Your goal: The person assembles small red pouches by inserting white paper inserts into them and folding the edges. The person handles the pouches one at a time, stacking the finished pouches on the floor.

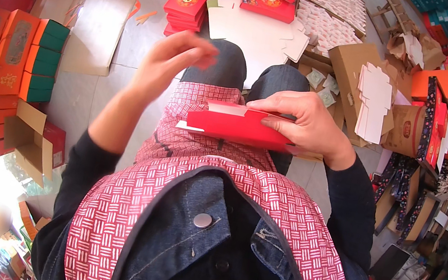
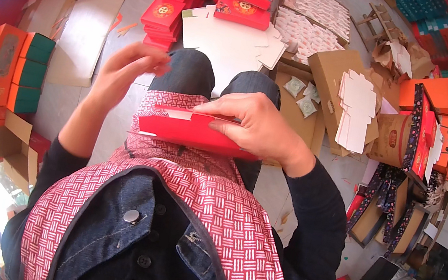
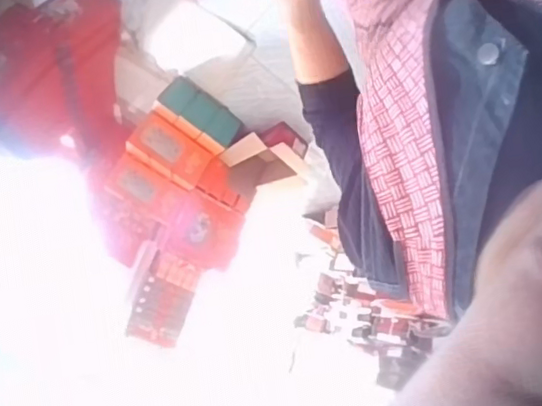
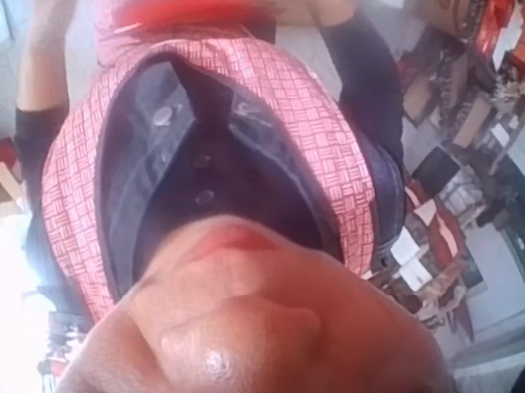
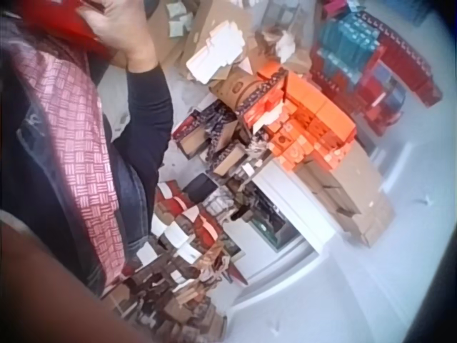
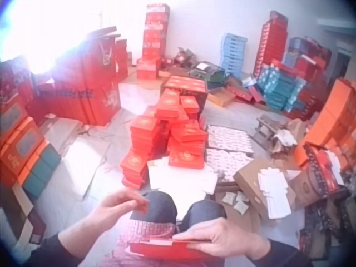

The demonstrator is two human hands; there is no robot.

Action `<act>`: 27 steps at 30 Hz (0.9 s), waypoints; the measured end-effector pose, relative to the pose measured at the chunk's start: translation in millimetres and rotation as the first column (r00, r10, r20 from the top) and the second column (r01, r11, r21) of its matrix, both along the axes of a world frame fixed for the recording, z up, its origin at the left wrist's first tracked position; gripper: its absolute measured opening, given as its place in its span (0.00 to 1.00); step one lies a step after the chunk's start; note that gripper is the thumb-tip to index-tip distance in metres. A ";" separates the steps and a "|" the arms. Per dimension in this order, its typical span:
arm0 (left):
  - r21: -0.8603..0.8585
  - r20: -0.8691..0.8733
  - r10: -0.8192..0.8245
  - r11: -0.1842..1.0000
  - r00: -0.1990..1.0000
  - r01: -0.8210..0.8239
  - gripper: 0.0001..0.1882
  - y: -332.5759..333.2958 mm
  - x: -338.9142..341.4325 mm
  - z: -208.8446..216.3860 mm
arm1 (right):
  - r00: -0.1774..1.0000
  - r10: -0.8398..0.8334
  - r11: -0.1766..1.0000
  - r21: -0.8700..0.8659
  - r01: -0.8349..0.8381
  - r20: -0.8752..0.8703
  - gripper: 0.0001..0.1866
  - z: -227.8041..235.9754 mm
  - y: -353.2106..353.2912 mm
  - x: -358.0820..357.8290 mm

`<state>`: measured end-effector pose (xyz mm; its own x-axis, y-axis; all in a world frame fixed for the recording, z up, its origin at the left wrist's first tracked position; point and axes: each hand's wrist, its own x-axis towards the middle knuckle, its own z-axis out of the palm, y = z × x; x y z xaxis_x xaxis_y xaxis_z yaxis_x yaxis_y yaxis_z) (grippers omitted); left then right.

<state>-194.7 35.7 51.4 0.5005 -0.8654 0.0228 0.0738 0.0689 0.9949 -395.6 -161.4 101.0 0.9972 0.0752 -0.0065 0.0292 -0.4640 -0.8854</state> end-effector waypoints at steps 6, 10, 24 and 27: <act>0.032 -0.160 -0.836 0.528 0.525 0.849 0.30 -105.3 10.9 -16.7 | 0.944 0.214 0.976 -0.091 -0.197 0.252 0.15 20.2 -0.6 25.9; -0.166 -0.062 -0.836 0.547 0.545 0.821 0.30 -138.0 24.0 -23.3 | 0.910 0.243 0.957 -0.236 -0.168 0.337 0.11 47.8 -25.8 48.3; -0.012 -0.346 -0.291 0.952 0.892 0.306 0.08 -52.3 41.9 -32.3 | 0.946 -0.212 0.188 0.939 0.286 -0.246 0.38 -90.5 38.7 1.8; -0.002 -0.351 -0.243 0.966 0.904 0.259 0.09 -51.6 41.6 -21.7 | 0.984 -0.084 0.564 0.806 0.178 -0.158 0.43 -77.3 10.1 23.0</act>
